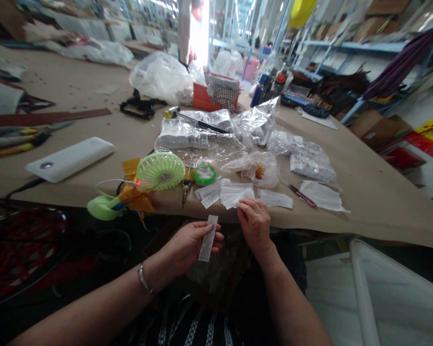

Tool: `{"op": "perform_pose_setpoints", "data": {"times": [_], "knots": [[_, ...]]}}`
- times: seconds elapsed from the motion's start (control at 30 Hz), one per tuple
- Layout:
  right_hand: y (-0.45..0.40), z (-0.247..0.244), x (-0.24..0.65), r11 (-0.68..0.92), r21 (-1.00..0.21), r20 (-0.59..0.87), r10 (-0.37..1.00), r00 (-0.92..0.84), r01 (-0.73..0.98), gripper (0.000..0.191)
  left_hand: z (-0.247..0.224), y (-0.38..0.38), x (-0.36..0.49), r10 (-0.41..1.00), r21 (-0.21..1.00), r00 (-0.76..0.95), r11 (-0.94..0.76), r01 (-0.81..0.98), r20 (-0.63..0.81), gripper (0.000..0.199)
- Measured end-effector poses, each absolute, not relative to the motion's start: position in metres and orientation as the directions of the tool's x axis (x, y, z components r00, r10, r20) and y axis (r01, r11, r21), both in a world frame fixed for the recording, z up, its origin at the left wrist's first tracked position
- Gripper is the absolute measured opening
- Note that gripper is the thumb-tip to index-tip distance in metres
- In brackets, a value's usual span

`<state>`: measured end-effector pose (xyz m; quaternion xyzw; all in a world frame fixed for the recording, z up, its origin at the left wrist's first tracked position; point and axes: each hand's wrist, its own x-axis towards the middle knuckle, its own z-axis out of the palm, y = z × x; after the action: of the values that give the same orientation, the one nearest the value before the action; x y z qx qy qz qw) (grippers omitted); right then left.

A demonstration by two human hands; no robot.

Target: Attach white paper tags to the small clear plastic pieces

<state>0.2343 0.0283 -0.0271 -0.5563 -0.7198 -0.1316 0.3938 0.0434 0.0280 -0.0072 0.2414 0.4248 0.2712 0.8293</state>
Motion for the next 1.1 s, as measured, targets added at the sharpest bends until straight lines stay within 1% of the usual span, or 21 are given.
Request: {"op": "perform_pose_setpoints", "data": {"times": [0.07,0.17,0.3,0.4,0.5,0.63,0.83,0.97,1.03,1.1], "knots": [[0.028,-0.028,0.234,0.375,-0.275,0.735,0.676,-0.058,0.885,0.009,-0.005,0.029,0.043,0.643,0.617,0.508,0.746,-0.249,-0.573,0.017],[0.027,-0.027,0.232,0.423,-0.268,0.764,0.641,-0.076,0.866,0.01,-0.001,0.03,0.043,0.631,0.604,0.521,0.757,-0.25,-0.575,0.017],[0.021,-0.021,0.225,0.546,-0.239,0.782,0.598,-0.174,0.803,0.015,0.002,0.031,0.042,0.608,0.572,0.553,0.777,-0.264,-0.57,0.018],[0.009,-0.019,0.214,0.649,-0.23,0.733,0.606,-0.31,0.726,0.016,0.001,0.031,0.041,0.624,0.557,0.6,0.762,-0.329,-0.5,0.017],[-0.002,-0.021,0.204,0.697,-0.225,0.655,0.625,-0.424,0.68,0.015,-0.003,0.03,0.042,0.658,0.54,0.598,0.74,-0.401,-0.457,0.014],[-0.008,-0.025,0.197,0.724,-0.217,0.598,0.629,-0.497,0.655,0.013,-0.007,0.029,0.041,0.673,0.498,0.595,0.733,-0.463,-0.439,0.011],[-0.011,-0.027,0.198,0.757,-0.231,0.566,0.616,-0.548,0.611,0.012,-0.011,0.026,0.04,0.665,0.504,0.609,0.738,-0.449,-0.432,0.013],[-0.017,-0.023,0.195,0.756,-0.255,0.539,0.629,-0.561,0.602,0.016,-0.01,0.023,0.04,0.664,0.515,0.594,0.74,-0.432,-0.455,0.01],[-0.019,-0.019,0.2,0.74,-0.263,0.537,0.645,-0.543,0.619,0.022,-0.007,0.022,0.04,0.66,0.532,0.586,0.742,-0.408,-0.471,0.01],[-0.018,-0.017,0.212,0.662,-0.253,0.574,0.69,-0.442,0.706,0.031,-0.005,0.022,0.039,0.638,0.557,0.576,0.756,-0.344,-0.511,0.011]]}}
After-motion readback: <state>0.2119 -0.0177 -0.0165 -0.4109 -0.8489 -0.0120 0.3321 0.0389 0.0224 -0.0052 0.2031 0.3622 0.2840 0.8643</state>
